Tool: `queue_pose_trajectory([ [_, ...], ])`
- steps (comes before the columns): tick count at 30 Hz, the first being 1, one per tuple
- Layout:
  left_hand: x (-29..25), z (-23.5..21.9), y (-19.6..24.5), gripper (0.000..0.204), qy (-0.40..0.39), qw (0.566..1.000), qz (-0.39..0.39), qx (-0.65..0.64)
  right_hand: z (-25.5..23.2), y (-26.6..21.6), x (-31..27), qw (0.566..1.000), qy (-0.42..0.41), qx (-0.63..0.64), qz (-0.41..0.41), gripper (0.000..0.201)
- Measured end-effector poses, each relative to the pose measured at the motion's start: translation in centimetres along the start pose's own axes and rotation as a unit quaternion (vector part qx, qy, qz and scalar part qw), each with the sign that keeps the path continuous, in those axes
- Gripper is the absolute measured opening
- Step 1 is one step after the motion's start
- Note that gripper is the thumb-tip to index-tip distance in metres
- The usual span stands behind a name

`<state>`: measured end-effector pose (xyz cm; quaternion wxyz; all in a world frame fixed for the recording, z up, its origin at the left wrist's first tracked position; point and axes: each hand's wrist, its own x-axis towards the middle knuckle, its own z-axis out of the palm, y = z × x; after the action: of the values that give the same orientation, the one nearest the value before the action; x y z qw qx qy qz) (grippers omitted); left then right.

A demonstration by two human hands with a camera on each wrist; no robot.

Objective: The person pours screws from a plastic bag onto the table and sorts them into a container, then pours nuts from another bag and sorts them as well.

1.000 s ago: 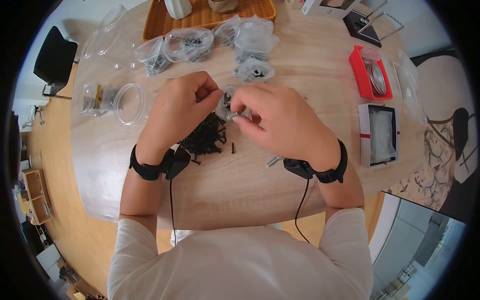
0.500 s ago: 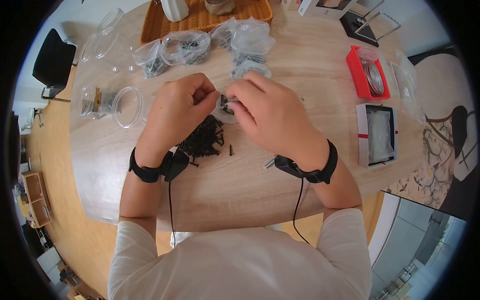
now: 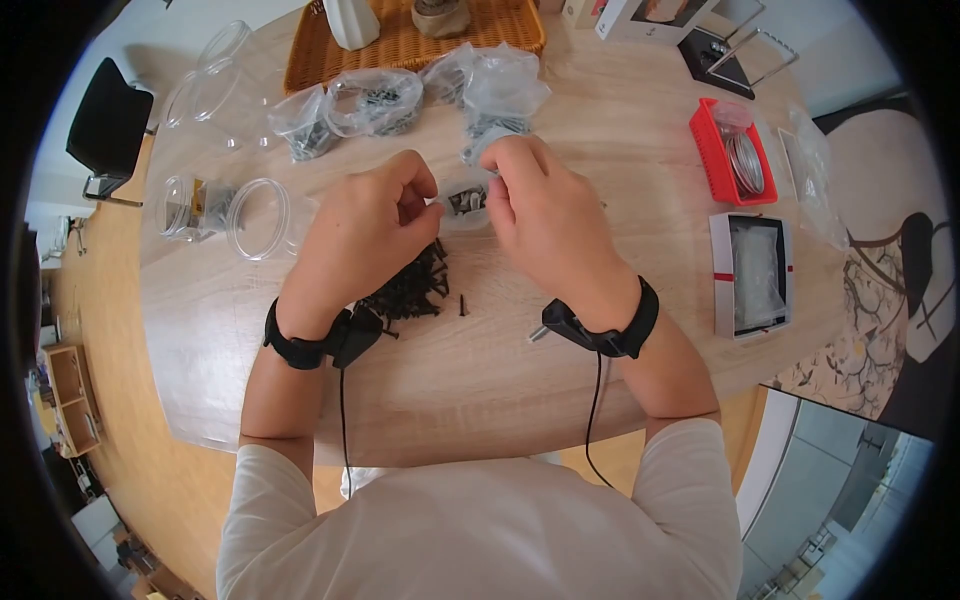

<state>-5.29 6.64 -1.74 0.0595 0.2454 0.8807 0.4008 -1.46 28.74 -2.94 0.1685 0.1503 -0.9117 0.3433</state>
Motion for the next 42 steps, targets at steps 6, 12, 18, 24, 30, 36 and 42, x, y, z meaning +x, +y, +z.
queue_pose_trajectory([
  [6, 0.0, 0.4, 0.4, 0.018, 0.022, 1.0, 0.009, 0.01, -0.4, 0.4, 0.0, 0.998, -0.034, -0.052, -0.014, 0.022],
  [12, -0.4, -0.1, 1.3, 0.022, 0.008, 1.0, 0.008, 0.017, -2.7, -0.4, 0.4, 0.999, -0.053, 0.001, 0.006, 0.022],
  [18, -1.0, -0.8, 2.6, 0.025, 0.115, 0.987, 0.074, 0.084, -6.9, -0.1, -0.5, 0.956, -0.285, -0.07, -0.01, 0.024],
  [24, -0.8, -1.2, 1.9, 0.025, 0.064, 0.996, 0.057, 0.003, -5.0, 0.2, -4.6, 0.857, -0.504, -0.105, -0.02, 0.022],
  [30, -0.3, -1.2, -0.3, 0.03, -0.014, 1.0, -0.01, -0.001, -6.1, -1.2, -3.2, 0.924, -0.379, -0.052, -0.02, 0.019],
  [36, 0.3, -0.2, -1.1, 0.03, -0.029, 0.997, -0.028, -0.071, -4.5, -3.1, -0.4, 0.991, -0.081, 0.102, -0.035, 0.017],
  [42, 0.2, -0.5, -0.8, 0.034, -0.008, 0.997, -0.025, -0.066, -1.2, -1.6, 0.4, 0.995, -0.051, 0.055, -0.068, 0.022],
])
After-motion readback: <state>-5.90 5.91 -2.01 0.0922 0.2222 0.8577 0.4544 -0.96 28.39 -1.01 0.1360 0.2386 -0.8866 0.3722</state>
